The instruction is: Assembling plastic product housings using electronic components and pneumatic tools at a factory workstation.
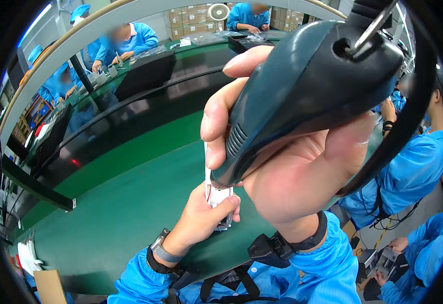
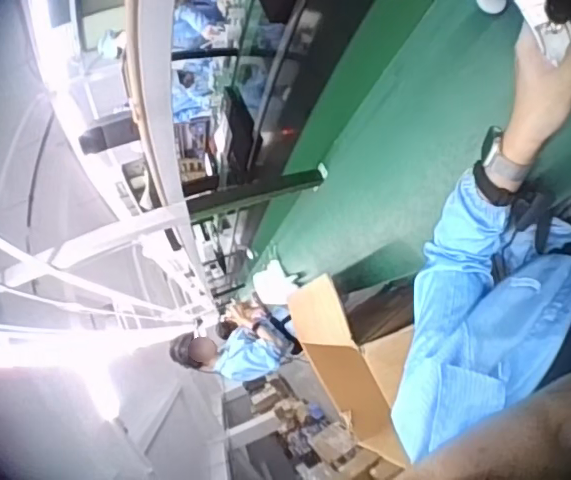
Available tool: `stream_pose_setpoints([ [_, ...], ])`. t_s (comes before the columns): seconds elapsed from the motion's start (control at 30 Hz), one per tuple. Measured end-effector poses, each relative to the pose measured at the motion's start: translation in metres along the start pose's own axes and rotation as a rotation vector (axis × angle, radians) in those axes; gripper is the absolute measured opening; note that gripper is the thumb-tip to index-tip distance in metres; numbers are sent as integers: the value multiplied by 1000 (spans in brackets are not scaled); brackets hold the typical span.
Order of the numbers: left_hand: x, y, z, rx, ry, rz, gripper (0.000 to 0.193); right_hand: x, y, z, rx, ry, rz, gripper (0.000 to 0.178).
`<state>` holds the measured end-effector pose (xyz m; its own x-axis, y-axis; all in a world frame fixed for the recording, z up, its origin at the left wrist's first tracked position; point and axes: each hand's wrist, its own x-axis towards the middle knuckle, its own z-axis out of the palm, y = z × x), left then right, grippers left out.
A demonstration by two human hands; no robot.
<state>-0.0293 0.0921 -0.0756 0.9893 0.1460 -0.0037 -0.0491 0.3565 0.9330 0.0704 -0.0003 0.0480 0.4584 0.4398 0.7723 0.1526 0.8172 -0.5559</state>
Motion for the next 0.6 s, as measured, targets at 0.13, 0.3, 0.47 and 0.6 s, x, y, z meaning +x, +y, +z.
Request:
stream_pose_setpoints([
  [0.13,1,0,0,3,-8,20,28,-2,2,11,-164,-33,-27,87],
  [0.3,1,0,-2,81,-38,-1,30,5,3,16,-451,-110,7,88],
  [0.47,3,-1,-1,82,-46,0,30,11,14,3,-51,-82,44,89],
  [0.6,2,1,5,131,-54,0,30,10,4,6,-37,-83,66,90],
])
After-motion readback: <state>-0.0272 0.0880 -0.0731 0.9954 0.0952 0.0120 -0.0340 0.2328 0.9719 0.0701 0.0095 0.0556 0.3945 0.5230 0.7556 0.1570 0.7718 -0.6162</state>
